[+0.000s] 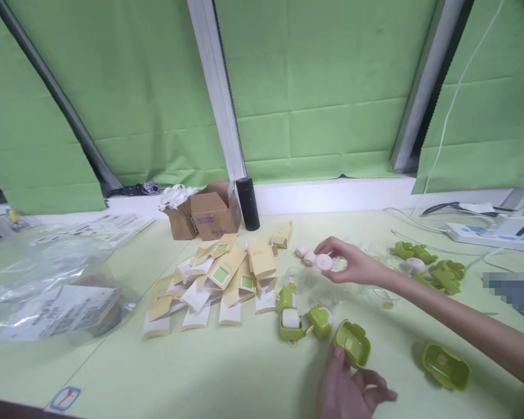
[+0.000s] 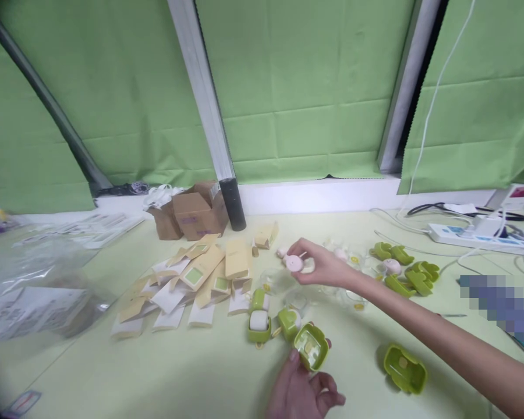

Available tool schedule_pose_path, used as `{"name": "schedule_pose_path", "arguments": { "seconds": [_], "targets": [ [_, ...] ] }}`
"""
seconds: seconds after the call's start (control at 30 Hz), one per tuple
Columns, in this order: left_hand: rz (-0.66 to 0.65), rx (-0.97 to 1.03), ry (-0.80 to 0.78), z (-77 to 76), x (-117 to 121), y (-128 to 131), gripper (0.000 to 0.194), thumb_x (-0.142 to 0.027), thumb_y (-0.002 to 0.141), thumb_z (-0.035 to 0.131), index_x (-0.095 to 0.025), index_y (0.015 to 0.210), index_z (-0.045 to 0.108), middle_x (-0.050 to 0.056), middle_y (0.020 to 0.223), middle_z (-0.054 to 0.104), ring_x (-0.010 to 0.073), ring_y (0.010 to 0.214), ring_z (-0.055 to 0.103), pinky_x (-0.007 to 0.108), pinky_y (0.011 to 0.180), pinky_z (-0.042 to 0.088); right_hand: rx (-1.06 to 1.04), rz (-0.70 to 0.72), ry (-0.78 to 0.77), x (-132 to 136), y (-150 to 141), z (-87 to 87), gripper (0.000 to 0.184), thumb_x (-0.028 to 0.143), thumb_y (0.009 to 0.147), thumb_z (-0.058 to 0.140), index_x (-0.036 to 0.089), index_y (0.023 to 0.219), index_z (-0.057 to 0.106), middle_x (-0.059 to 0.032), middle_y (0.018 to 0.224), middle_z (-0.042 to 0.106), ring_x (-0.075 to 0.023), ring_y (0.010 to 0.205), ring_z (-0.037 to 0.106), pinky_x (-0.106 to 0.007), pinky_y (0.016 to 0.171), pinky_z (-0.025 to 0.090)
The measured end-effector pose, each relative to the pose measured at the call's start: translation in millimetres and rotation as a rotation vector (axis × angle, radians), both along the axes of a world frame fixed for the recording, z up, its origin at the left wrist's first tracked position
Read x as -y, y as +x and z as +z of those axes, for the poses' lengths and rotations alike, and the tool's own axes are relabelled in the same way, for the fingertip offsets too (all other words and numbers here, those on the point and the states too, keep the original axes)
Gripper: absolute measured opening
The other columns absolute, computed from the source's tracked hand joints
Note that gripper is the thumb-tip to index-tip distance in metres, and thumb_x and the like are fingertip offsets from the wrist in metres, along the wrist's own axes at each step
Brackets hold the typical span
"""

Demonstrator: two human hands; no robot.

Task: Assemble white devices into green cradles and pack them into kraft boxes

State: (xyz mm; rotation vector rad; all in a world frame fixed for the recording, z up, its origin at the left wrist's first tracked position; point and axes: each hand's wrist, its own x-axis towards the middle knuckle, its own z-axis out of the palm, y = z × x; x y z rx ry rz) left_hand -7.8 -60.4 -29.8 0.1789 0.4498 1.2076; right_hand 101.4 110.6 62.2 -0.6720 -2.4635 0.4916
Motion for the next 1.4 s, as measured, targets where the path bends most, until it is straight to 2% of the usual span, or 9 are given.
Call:
{"name": "schedule_pose_path", "arguments": {
  "seconds": [0.17,0.33,0.53,0.67,0.77,0.87,1.07,1.3,1.4],
  "targets": [
    [0.072,0.104,-0.011,-1.7,-4,7,0.038,-0.048,0.059,0.07,-0.014,0.075,0.069,0.006,0.075,0.067,0.0144,0.05,0.055,0.029,0.045,0.047,-0.114,-0.017,-0.293,84,28,10.8,0.037,0.029,0.083,0.064,0.027,0.118,0.053,-0.0046,0.113,0.061,-0.0205,0.104,0.058,-0.037,0.089,0.049],
    [0.138,0.137,-0.059,6.4,-2,9,0.017,-0.032,0.065,0.067,-0.018,0.074,0.068,0.003,0.072,0.065,0.0157,0.065,0.057,0.022,0.05,0.044,0.016,0.091,-0.204,126,31,1.7,0.044,0.019,0.087,0.058,0.029,0.128,0.045,-0.0034,0.115,0.06,-0.0174,0.107,0.054,-0.03,0.089,0.048],
    [0.043,0.068,-0.089,23.9,1,6,0.023,-0.036,0.072,0.066,-0.018,0.086,0.069,0.006,0.086,0.068,0.0211,0.084,0.059,0.023,0.052,0.04,0.015,0.11,-0.053,128,30,-13.9,0.039,0.01,0.086,0.053,0.023,0.122,0.045,-0.0068,0.112,0.062,-0.0175,0.106,0.054,-0.031,0.087,0.046],
    [0.004,0.031,-0.124,30.2,1,6,0.019,-0.035,0.068,0.069,-0.019,0.077,0.068,0.006,0.095,0.067,0.0228,0.097,0.056,0.024,0.06,0.043,-0.008,0.08,0.002,131,28,-19.2,0.043,0.008,0.084,0.051,0.022,0.124,0.046,-0.0069,0.112,0.062,-0.018,0.105,0.054,-0.032,0.088,0.046],
    [0.043,0.0,-0.151,30.3,2,5,0.014,-0.034,0.069,0.068,-0.02,0.068,0.065,0.003,0.088,0.067,0.0189,0.088,0.057,0.023,0.061,0.044,0.016,0.046,-0.023,134,27,-23.7,0.042,0.014,0.086,0.055,0.02,0.126,0.046,-0.0076,0.113,0.062,-0.0181,0.108,0.053,-0.031,0.09,0.046],
    [0.016,-0.039,-0.173,25.1,5,4,0.021,-0.039,0.068,0.068,-0.02,0.074,0.064,0.0,0.077,0.065,0.0143,0.072,0.055,0.02,0.049,0.037,0.029,0.042,-0.02,135,29,-26.0,0.042,0.022,0.088,0.058,0.02,0.129,0.046,-0.0073,0.115,0.062,-0.0176,0.108,0.054,-0.029,0.091,0.047],
    [-0.014,-0.118,-0.261,19.6,6,5,0.039,-0.048,0.064,0.07,-0.017,0.085,0.059,0.003,0.085,0.064,0.0187,0.082,0.057,0.024,0.061,0.042,-0.038,0.084,-0.026,136,28,-25.4,0.042,0.018,0.09,0.054,0.021,0.13,0.044,-0.0102,0.112,0.063,-0.0198,0.105,0.056,-0.033,0.086,0.049],
    [0.031,-0.009,-0.311,25.3,1,6,0.021,-0.035,0.063,0.068,-0.018,0.068,0.056,-0.002,0.065,0.059,0.014,0.068,0.055,0.021,0.055,0.041,-0.027,0.081,-0.049,137,27,-26.1,0.041,0.012,0.087,0.052,0.018,0.127,0.047,-0.0125,0.114,0.059,-0.0209,0.103,0.054,-0.032,0.083,0.049],
    [-0.035,-0.02,-0.31,26.6,3,4,0.019,-0.035,0.065,0.066,-0.019,0.072,0.058,-0.004,0.06,0.057,0.0095,0.053,0.049,0.017,0.043,0.031,-0.005,0.072,-0.081,136,29,-25.2,0.043,0.016,0.09,0.052,0.02,0.131,0.042,-0.0113,0.112,0.059,-0.02,0.102,0.054,-0.031,0.082,0.049]
  ]
}}
